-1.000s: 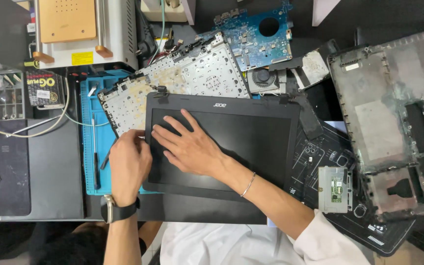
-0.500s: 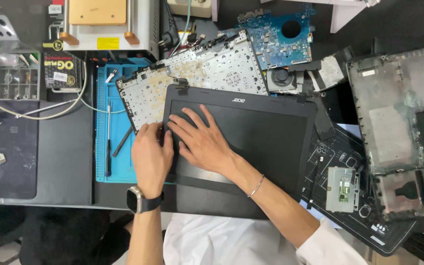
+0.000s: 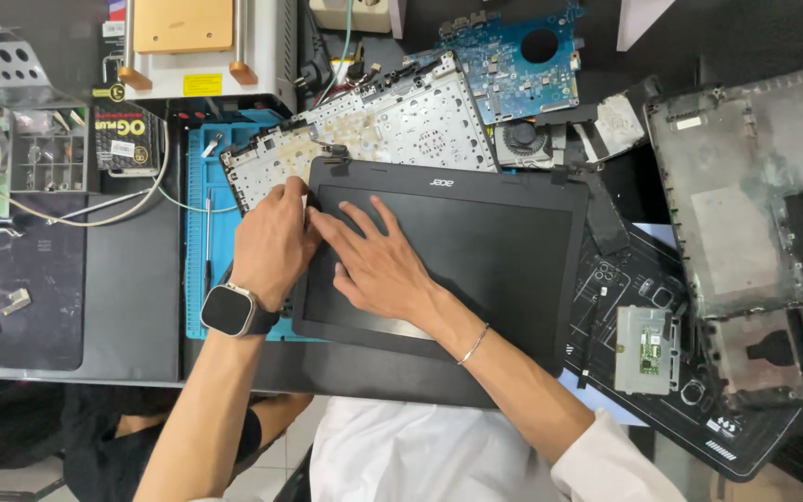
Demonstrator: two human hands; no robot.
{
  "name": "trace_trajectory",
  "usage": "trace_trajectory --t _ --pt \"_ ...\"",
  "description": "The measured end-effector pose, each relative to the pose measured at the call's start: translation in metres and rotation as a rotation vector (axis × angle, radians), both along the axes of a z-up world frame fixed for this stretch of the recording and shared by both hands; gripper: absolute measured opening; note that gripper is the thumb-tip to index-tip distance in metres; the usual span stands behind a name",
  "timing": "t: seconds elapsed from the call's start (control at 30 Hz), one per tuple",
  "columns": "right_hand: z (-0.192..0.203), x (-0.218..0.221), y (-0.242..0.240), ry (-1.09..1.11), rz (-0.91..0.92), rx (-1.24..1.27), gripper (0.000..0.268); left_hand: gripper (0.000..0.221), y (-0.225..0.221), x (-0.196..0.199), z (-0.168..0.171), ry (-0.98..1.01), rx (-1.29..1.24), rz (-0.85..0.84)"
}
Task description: The person works at a repair bench on a partially disassembled Acer laptop. They lift the screen assembly from the chassis, press along the screen, pry the bezel away with a spudger-like tool, separate the front frame, and handle the hinge and cable components while repositioning the panel.
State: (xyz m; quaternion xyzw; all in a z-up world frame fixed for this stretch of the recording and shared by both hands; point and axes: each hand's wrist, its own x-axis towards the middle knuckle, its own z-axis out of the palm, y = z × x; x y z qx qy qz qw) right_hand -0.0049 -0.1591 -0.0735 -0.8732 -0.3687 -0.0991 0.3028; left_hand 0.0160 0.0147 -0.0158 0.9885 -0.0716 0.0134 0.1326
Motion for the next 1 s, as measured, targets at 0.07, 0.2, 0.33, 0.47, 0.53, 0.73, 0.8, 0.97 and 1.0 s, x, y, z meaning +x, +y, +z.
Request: trace_trajectory --t 0.07,0.2,0.33,0.47,0.53,0.73,0.8,0.97,1.0 --pt "-0.004 0.001 0.000 -0.013 -0.006 0.000 0.070 0.032 -0.003 0.004 -0.001 0.033 0.039 0.014" --pt "-0.005 0.001 -0.001 -0.027 -0.014 0.009 0.065 0.035 -0.007 0.004 -0.005 0.049 0.104 0.039" --pt "-0.007 0.000 -0.002 -0.010 0.003 0.013 0.065 0.033 -0.003 0.002 0.005 0.065 0.116 0.081" --pt "-0.001 0.001 -0.004 0.024 0.007 0.024 0.082 0.025 0.046 -0.011 0.007 0.024 0.188 0.333" --pt "-0.002 0.001 -0.003 0.040 0.008 0.006 0.084 0.022 0.070 -0.024 0.001 -0.012 0.268 0.442" --pt "0.002 0.000 -0.002 0.052 0.010 -0.002 0.086 0.023 0.065 -0.066 -0.010 -0.031 0.157 0.460" --pt "0.004 0.001 -0.002 0.047 0.019 0.000 0.088 0.020 0.065 -0.074 -0.023 -0.074 0.149 0.446" --pt "0.007 -0.001 -0.002 0.055 0.022 -0.017 0.085 0.015 0.078 -0.078 -0.049 -0.156 0.391 0.405" --pt "0.007 -0.001 -0.001 0.057 0.019 -0.017 0.083 0.014 0.080 -0.078 -0.052 -0.158 0.509 0.382"
